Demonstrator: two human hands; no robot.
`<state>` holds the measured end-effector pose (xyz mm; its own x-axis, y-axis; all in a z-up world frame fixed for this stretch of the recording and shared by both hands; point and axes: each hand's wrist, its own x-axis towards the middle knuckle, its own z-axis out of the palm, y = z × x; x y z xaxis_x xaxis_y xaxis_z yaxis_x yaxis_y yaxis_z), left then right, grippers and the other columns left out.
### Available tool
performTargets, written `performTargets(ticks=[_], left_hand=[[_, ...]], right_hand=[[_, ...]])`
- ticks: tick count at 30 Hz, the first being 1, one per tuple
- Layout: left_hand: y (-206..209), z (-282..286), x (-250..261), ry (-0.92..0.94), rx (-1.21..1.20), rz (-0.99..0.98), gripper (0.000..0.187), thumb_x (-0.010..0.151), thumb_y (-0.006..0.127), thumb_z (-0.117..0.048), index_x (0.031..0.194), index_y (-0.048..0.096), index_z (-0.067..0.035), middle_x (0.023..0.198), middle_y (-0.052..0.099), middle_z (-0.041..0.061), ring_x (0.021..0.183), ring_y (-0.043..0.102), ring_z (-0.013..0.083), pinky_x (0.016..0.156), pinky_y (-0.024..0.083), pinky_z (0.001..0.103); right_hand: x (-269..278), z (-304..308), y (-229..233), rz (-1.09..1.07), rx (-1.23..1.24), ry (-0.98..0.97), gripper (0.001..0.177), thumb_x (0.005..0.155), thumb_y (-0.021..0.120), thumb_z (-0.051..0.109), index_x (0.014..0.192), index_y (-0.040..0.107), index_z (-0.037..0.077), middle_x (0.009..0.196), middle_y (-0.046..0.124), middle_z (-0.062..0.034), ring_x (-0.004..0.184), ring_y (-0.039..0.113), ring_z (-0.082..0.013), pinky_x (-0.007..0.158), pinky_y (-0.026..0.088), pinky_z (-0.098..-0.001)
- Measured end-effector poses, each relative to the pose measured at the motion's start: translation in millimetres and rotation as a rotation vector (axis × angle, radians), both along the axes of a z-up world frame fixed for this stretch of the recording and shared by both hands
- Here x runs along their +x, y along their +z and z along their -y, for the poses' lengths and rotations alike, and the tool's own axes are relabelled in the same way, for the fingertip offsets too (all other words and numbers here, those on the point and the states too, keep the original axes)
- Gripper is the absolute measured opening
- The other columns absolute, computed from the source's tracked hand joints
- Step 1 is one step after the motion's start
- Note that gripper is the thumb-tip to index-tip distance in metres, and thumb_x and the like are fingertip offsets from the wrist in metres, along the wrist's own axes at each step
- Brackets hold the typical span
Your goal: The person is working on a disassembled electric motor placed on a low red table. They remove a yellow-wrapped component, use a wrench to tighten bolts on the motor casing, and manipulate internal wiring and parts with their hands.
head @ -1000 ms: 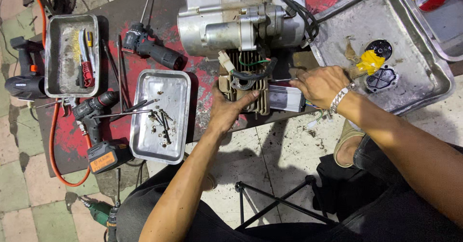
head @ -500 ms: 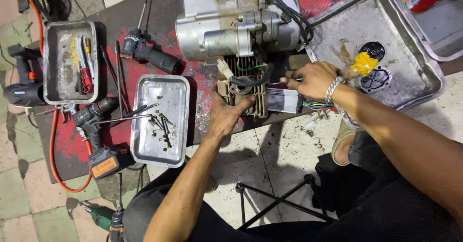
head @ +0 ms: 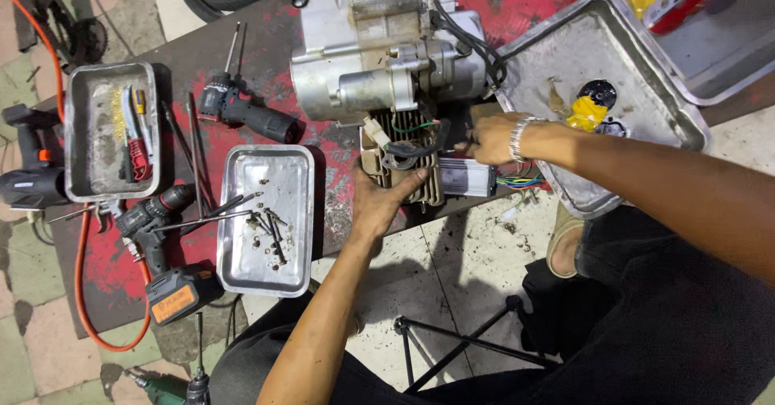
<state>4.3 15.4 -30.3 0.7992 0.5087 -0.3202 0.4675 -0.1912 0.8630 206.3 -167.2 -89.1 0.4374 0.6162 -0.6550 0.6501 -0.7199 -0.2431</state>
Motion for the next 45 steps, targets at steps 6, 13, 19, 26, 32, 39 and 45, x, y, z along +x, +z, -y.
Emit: performTargets(ticks=[6,13,19,26,32,39,45], left_hand=[[5.2,1.2,6.1,-0.001,-0.084,0.091,0.095,0.064,0.091,-0.041,0.133,0.045,0.005,0.124,0.067,0.019,0.113,0.068,0.0285,0.101,0.055,0.039],[-8.6,-2.7,2.3,0.025,0.017,-0.016,0.108,0.061,0.092,-0.048,0.138,0.040,0.007,0.130,0.061,0.022,0.121,0.061,0.0313,0.105,0.050,0.041],[-12.1,0.1,3.9,0.044,0.059,-0.059,0.125,0.060,0.096,-0.047,0.145,0.026,0.011,0.138,0.052,0.029,0.129,0.053,0.0371,0.109,0.043,0.043],[6.5,1.6,6.2,0.046,0.051,-0.048,0.112,0.060,0.095,-0.045,0.140,0.036,0.008,0.130,0.062,0.024,0.121,0.062,0.0327,0.105,0.049,0.040],[5.8,0.8,4.7,0.022,-0.052,0.006,0.103,0.066,0.092,-0.038,0.139,0.035,0.008,0.126,0.066,0.021,0.115,0.067,0.0280,0.101,0.054,0.035],[3.5,-2.1,2.3,-0.015,-0.027,-0.026,0.112,0.070,0.093,-0.035,0.144,0.022,0.008,0.127,0.061,0.020,0.116,0.064,0.0283,0.102,0.052,0.035],[3.9,-0.9,2.1,-0.009,-0.065,-0.004,0.104,0.071,0.089,-0.036,0.143,0.028,0.007,0.126,0.063,0.021,0.116,0.065,0.0300,0.100,0.055,0.036]], right_hand=[[-5.9,-14.1,28.7,-0.023,-0.117,-0.019,0.047,0.088,0.060,0.037,0.108,0.077,-0.002,0.114,0.073,-0.0252,0.110,0.071,-0.0384,0.097,0.054,-0.0463],[-16.7,-36.0,52.5,0.072,-0.246,0.042,0.048,0.092,0.056,0.042,0.111,0.077,0.003,0.114,0.073,-0.0234,0.110,0.070,-0.0388,0.096,0.054,-0.0481],[-25.2,-52.2,80.1,0.154,-0.209,0.073,0.050,0.095,0.053,0.046,0.113,0.077,0.007,0.114,0.073,-0.0218,0.110,0.070,-0.0391,0.095,0.054,-0.0496],[-33.0,7.4,93.8,0.158,-0.129,-0.004,0.054,0.100,0.047,0.058,0.116,0.076,0.015,0.106,0.074,-0.0210,0.104,0.070,-0.0406,0.092,0.053,-0.0522],[-42.8,23.0,-2.3,0.042,0.207,-0.212,0.064,0.100,0.044,0.061,0.085,0.077,0.008,0.082,0.073,-0.0214,0.082,0.070,-0.0411,0.081,0.053,-0.0533],[-33.7,34.9,-50.3,0.025,0.477,-0.208,0.076,0.101,0.044,0.061,0.066,0.069,-0.001,0.066,0.064,-0.0251,0.069,0.064,-0.0448,0.071,0.051,-0.0537],[-35.0,32.8,-60.2,0.102,0.586,-0.151,0.072,0.101,0.048,0.060,0.067,0.070,0.001,0.066,0.064,-0.0255,0.069,0.064,-0.0468,0.070,0.051,-0.0552]])
